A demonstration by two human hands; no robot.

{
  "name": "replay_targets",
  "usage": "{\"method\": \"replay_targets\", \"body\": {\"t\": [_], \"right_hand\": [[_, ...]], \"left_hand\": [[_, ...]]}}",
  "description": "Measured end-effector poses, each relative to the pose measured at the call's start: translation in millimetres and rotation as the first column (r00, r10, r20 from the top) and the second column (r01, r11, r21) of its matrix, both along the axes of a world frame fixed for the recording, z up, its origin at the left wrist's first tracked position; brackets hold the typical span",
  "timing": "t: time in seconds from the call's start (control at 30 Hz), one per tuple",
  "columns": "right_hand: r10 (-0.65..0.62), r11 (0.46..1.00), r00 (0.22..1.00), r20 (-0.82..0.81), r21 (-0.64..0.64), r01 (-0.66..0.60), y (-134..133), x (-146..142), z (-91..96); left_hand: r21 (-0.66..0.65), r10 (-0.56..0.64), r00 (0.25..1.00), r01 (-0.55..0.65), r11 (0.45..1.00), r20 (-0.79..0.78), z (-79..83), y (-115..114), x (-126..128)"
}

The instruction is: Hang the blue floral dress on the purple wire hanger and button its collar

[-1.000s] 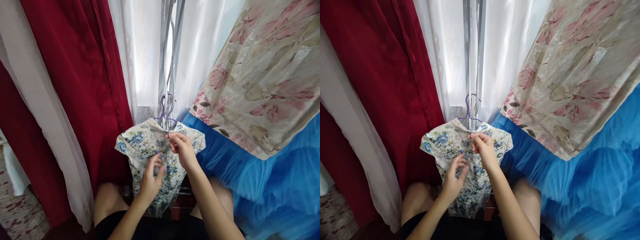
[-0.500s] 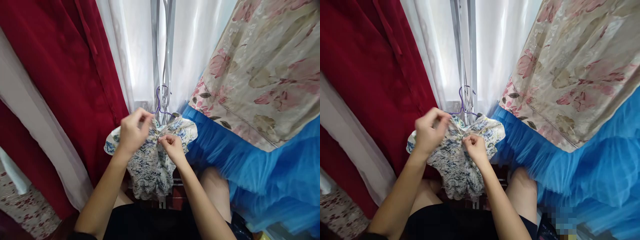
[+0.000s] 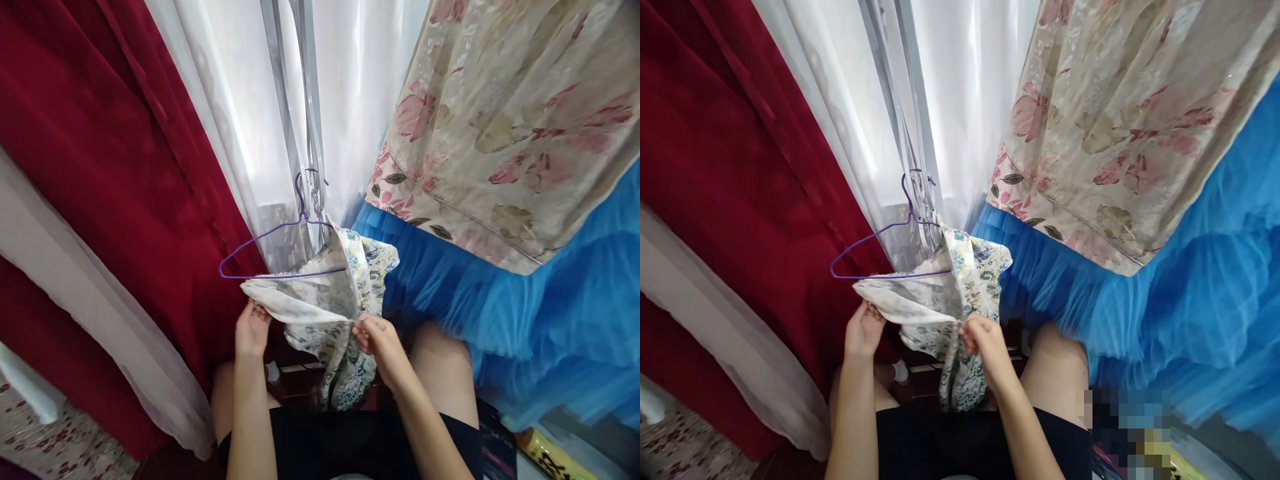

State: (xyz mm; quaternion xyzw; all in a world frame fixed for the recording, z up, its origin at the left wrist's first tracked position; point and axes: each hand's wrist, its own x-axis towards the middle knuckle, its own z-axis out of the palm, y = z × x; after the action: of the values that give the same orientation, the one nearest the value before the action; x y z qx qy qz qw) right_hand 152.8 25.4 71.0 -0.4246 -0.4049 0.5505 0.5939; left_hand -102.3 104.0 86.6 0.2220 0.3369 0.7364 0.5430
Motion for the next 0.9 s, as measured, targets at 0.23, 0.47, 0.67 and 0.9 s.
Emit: {"method": "replay_targets", "body": {"t": [0.23, 0.47, 0.67, 0.9], "right_hand": [[0.005, 0.996, 0.845, 0.534, -0.079, 0.044, -18, 69, -32.7], [0.268, 0.928, 0.842, 0.469, 0.111, -0.357, -45, 36, 0.2], [0.267, 0.926, 0.844, 0.465, 0.120, -0.359, -53, 52, 29.6], [-0.033, 0.954, 0.879, 0.476, 0.277, -0.114, -6, 123, 78.6]], "left_hand": [[0.097, -0.413, 0.885, 0.440, 0.893, -0.214, 2.0, -65, 86], [0.089, -0.457, 0.613, 0.654, 0.751, -0.645, 29.4, -103, 147], [0.097, -0.454, 0.443, 0.789, 0.606, -0.773, 6.0, -85, 133], [-0.202, -0.440, 0.177, 0.699, 0.686, -0.880, -22.1, -84, 114]]}}
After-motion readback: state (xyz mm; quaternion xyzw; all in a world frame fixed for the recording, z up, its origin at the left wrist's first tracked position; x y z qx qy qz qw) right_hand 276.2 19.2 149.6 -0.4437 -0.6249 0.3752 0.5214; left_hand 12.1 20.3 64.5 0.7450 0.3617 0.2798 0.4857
